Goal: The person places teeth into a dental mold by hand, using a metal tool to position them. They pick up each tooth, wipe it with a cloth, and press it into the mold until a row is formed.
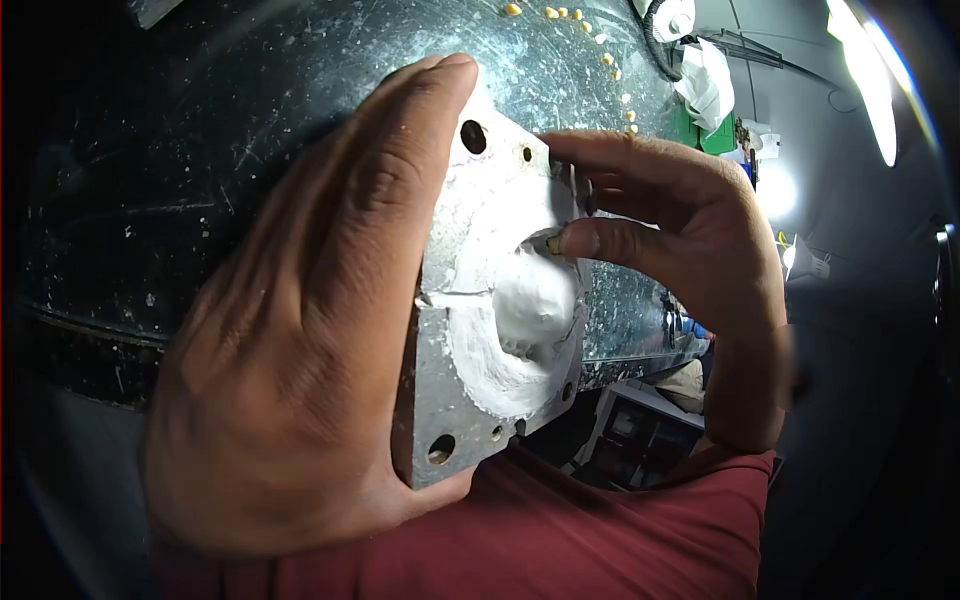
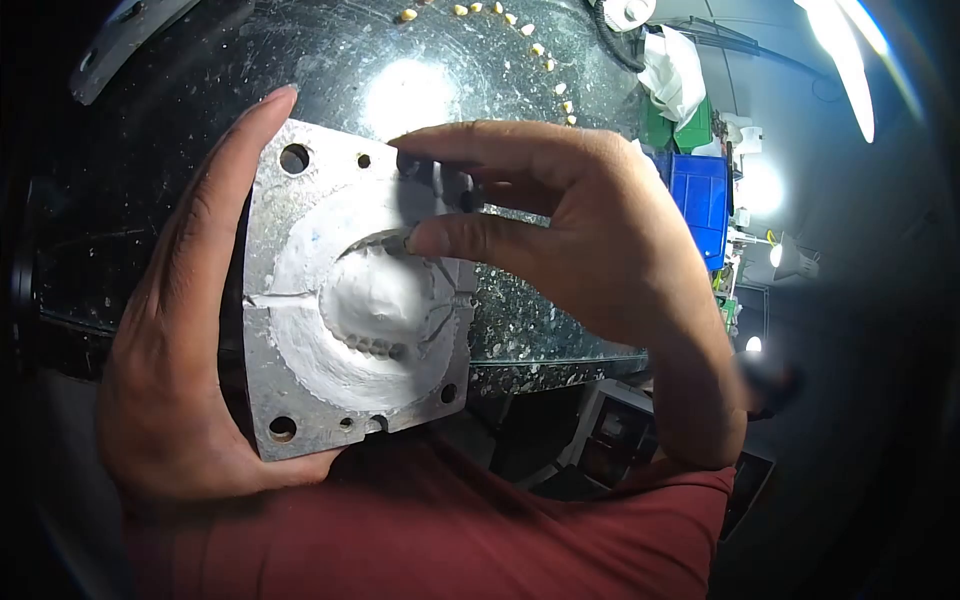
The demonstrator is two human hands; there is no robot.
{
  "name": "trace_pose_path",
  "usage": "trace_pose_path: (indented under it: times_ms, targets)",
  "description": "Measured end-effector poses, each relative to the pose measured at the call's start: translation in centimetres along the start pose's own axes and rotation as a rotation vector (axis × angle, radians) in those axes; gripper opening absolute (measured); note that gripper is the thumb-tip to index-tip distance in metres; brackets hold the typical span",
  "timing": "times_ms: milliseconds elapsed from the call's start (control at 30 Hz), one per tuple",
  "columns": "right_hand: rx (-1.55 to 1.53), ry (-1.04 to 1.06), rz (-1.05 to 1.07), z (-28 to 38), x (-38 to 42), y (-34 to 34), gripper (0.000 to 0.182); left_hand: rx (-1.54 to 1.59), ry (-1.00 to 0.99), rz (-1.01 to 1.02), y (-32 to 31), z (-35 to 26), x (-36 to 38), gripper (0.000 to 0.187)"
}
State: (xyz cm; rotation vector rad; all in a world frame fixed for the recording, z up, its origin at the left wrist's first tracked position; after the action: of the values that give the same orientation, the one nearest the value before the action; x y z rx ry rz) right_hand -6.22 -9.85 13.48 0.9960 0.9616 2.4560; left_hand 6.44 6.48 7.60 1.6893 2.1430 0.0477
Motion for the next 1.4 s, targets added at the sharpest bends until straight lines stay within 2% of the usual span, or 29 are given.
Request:
trace_pose_path:
  times_ms: [100,200,567,633,700,767,833,867,1000,1067,1100,1167,1200,1233,1267,1333,1367,1400]
  targets:
    - [0.107,0.045,-0.060,0.7,0.5,-0.3,0.054,0.038,-0.006,-0.007,-0.2,-0.3,0.0,0.128]
    - [0.241,0.080,-0.025,1.2,0.6,-0.3,0.054,0.057,0.015,-0.072,-0.9,-0.6,-0.2,0.127]
    - [0.234,0.073,-0.025,1.9,0.2,-0.1,0.054,0.074,0.046,-0.108,-1.4,1.3,-0.1,0.129]
    - [0.216,0.047,0.003,1.9,-0.1,0.0,0.054,0.069,0.054,-0.099,-1.6,1.3,0.0,0.129]
    - [0.045,-0.099,0.109,1.6,-0.7,0.3,0.052,0.057,0.055,-0.103,-1.5,0.9,0.1,0.130]
    - [0.120,-0.064,0.098,0.1,-1.0,1.1,0.054,0.042,0.049,-0.105,-1.3,0.5,0.3,0.130]
    - [-0.178,-0.026,0.175,-0.9,-1.0,1.4,0.056,0.035,0.051,-0.103,-1.2,0.3,0.4,0.131]
    - [-0.226,-0.077,0.147,-1.2,-0.6,1.0,0.059,0.028,0.052,-0.110,-1.0,0.3,0.4,0.131]
    - [-0.172,0.022,0.043,-0.7,0.2,0.1,0.056,0.019,0.079,-0.120,-0.9,0.5,0.8,0.132]
    - [0.086,0.044,0.015,-0.1,0.2,0.1,0.054,0.017,0.087,-0.114,-0.9,0.6,0.9,0.132]
    - [0.084,0.041,0.011,-0.5,0.2,0.0,0.054,0.016,0.088,-0.109,-0.9,0.6,0.8,0.132]
    - [0.187,0.265,-0.149,-0.4,0.6,0.9,0.053,0.010,0.072,-0.084,-0.9,0.2,0.3,0.133]
    - [0.164,0.340,-0.245,-0.4,1.3,2.0,0.046,0.009,0.049,-0.061,-1.0,-0.2,-0.3,0.133]
    - [0.204,0.301,-0.326,0.0,2.7,3.6,0.031,0.008,0.017,-0.034,-1.0,-1.0,-0.1,0.133]
    - [0.215,0.318,-0.429,-0.9,4.8,6.0,0.015,0.036,0.032,0.120,-0.3,-0.8,-0.1,0.138]
    - [0.097,0.288,-0.767,-3.4,9.0,9.1,0.014,0.031,0.001,0.172,-0.4,0.4,0.4,0.139]
    - [0.017,0.265,-0.747,-5.6,11.2,10.7,0.017,0.037,-0.010,0.176,-0.5,0.4,0.5,0.139]
    - [0.009,0.117,-0.763,-7.9,13.4,11.8,0.017,0.087,-0.028,0.168,-0.5,0.8,0.5,0.140]
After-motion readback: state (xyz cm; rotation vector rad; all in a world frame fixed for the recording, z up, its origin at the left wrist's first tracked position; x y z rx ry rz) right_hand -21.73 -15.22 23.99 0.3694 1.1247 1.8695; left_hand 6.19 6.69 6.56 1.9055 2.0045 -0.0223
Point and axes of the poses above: each hand's wrist, its own x-axis away from the middle knuckle, its own y-axis out of the back of the hand, z = x × y, the point moved 5 cm from there along -x, towards the middle knuckle, and after that the axes turned 8 degrees about x, right-handed, at the moved point
